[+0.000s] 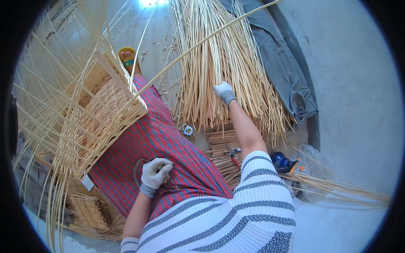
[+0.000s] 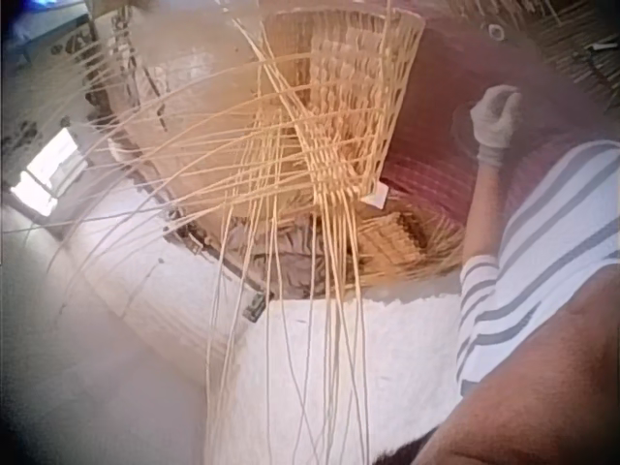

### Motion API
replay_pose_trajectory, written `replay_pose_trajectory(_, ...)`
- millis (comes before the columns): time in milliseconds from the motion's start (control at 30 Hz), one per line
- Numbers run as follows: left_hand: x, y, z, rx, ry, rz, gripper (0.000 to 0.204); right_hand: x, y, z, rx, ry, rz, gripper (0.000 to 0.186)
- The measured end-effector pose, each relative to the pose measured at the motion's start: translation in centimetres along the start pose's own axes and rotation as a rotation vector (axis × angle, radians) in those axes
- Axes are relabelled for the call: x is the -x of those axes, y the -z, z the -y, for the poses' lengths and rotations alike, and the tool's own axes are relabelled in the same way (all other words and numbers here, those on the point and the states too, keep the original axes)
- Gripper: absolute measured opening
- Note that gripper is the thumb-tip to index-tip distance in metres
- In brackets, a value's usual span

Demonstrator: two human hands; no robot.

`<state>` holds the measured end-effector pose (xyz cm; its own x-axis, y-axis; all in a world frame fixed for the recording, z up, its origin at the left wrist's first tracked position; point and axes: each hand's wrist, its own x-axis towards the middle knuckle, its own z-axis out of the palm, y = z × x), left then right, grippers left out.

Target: Weave a large wicker basket using wooden strips and rods.

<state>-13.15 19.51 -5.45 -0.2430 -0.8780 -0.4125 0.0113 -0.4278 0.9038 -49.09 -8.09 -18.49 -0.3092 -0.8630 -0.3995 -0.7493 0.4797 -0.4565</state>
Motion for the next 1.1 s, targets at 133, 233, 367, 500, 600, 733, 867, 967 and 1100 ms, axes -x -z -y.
replay_pose_trajectory(133, 0.2, -0.4, -0.7, 0.025, 0.036, -0.013, 0.013, 1.0, 1.7, 0.4, -0.034, 0.016, 0.053, 0.033)
replay_pose_trajectory(233, 0.5, -0.5, -2.5, -0.013, 0.148, 0.035, 0.017, 5.1, 4.3, 0.9, -0.311, -0.079, -0.04, 0.029)
replay_pose_trajectory(367, -0.3, -1.3, -5.2, 0.038, 0.089, 0.134, 0.025, 16.6, 9.3, 1.7, -1.384, -0.16, 0.518, 0.03)
replay_pose_trajectory(500, -4.3, -5.6, -6.3, 0.199, -0.2, 0.247, 0.033, 28.7, 10.7, 3.1, -1.474, -0.14, 0.508, 0.026)
replay_pose_trajectory(600, -7.5, -8.7, -7.1, 0.388, -0.027, 0.245, 0.034, 33.6, 7.1, 4.7, -1.727, -0.257, 0.816, 0.03)
replay_pose_trajectory(733, -7.4, -6.6, -9.8, 0.202, 0.133, 0.278, 0.03, 34.6, 2.7, 5.5, -0.661, 0.353, 0.902, 0.055)
replay_pose_trajectory(867, 1.2, -0.2, -10.0, 0.081, 0.053, 0.398, 0.033, 30.3, 1.8, 8.5, -1.395, -0.111, 1.453, 0.042)
replay_pose_trajectory(967, 10.7, 1.9, -7.3, 0.083, 0.283, 0.555, 0.039, 29.4, 1.5, 11.1, -1.846, 0.078, 0.919, 0.03)
replay_pose_trajectory(1100, 18.4, 7.6, -6.2, -0.138, 0.427, 0.397, 0.026, 33.8, -0.8, 13.3, -1.884, 0.398, 1.362, 0.025)
